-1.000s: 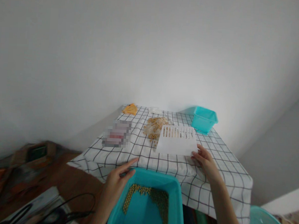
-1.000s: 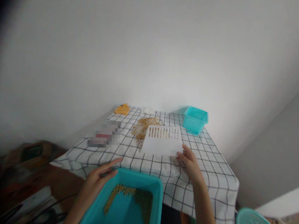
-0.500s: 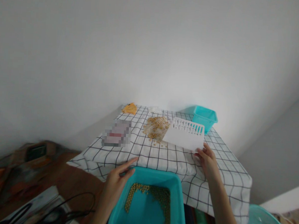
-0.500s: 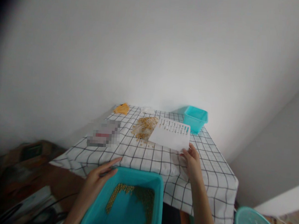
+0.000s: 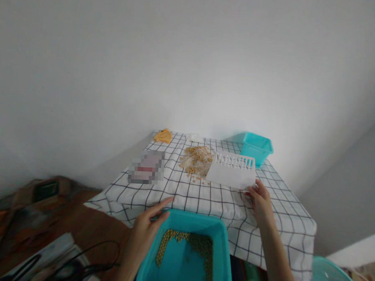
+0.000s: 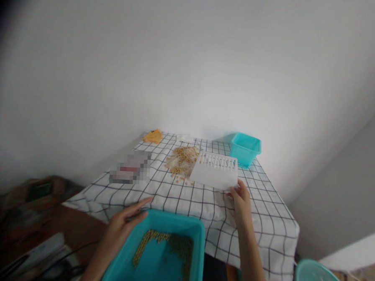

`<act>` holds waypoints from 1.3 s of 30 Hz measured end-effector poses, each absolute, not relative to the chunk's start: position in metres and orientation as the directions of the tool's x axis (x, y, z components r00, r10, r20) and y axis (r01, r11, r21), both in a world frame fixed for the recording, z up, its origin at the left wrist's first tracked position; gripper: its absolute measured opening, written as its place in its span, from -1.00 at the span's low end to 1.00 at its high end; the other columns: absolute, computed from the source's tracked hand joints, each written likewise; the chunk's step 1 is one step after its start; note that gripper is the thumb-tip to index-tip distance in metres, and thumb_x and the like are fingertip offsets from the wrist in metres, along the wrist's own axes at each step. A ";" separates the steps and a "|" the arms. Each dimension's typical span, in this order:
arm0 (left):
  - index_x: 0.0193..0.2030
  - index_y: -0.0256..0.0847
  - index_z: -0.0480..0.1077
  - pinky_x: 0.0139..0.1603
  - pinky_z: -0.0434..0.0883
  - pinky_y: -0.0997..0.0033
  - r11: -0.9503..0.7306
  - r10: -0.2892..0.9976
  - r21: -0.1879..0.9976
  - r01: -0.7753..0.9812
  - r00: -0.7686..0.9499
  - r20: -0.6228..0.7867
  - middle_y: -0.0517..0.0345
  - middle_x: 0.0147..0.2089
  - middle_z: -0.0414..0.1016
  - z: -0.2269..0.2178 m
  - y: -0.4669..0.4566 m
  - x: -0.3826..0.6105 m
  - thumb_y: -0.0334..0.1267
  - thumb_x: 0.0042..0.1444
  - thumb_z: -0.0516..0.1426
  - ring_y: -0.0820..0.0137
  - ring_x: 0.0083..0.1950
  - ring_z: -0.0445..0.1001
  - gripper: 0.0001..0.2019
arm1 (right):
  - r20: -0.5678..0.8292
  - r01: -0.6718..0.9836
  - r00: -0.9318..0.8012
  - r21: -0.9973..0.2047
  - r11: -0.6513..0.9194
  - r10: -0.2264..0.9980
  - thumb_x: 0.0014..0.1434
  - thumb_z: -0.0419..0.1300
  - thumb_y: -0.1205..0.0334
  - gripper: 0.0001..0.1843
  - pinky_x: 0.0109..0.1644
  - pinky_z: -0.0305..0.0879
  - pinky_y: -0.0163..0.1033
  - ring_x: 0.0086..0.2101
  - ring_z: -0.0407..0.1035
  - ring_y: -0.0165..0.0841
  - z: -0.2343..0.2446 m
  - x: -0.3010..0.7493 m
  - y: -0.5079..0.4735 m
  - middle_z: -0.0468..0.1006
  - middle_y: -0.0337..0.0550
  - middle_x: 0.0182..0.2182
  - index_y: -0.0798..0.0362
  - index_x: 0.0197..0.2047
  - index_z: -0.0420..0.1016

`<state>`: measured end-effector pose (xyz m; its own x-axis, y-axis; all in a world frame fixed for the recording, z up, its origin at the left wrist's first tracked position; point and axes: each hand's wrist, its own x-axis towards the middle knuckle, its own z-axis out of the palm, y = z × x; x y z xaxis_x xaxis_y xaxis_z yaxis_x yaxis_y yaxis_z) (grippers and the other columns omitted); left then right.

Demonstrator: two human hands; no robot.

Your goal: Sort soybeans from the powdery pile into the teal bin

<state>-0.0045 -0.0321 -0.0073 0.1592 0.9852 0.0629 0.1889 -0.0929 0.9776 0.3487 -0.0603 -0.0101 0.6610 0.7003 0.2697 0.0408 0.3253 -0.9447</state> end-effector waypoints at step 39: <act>0.14 -0.27 0.51 -0.06 0.55 0.17 -0.075 0.985 0.977 0.199 0.168 0.042 -0.08 -0.04 0.68 -0.013 -0.031 -0.006 -0.05 0.00 0.23 0.02 0.00 0.60 -0.43 | 0.186 -0.008 0.336 -0.980 0.200 0.923 -0.07 0.42 0.08 -0.60 -0.41 0.31 -0.30 -0.49 0.34 -0.43 0.014 0.336 -0.078 0.53 -0.25 -0.44 -0.01 -0.14 0.54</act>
<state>-0.0059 -0.0308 -0.0126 0.1678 0.9849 0.0418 0.1989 -0.0754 0.9771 0.3364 -0.0781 0.0140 0.3357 0.9234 0.1863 -0.0078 0.2004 -0.9797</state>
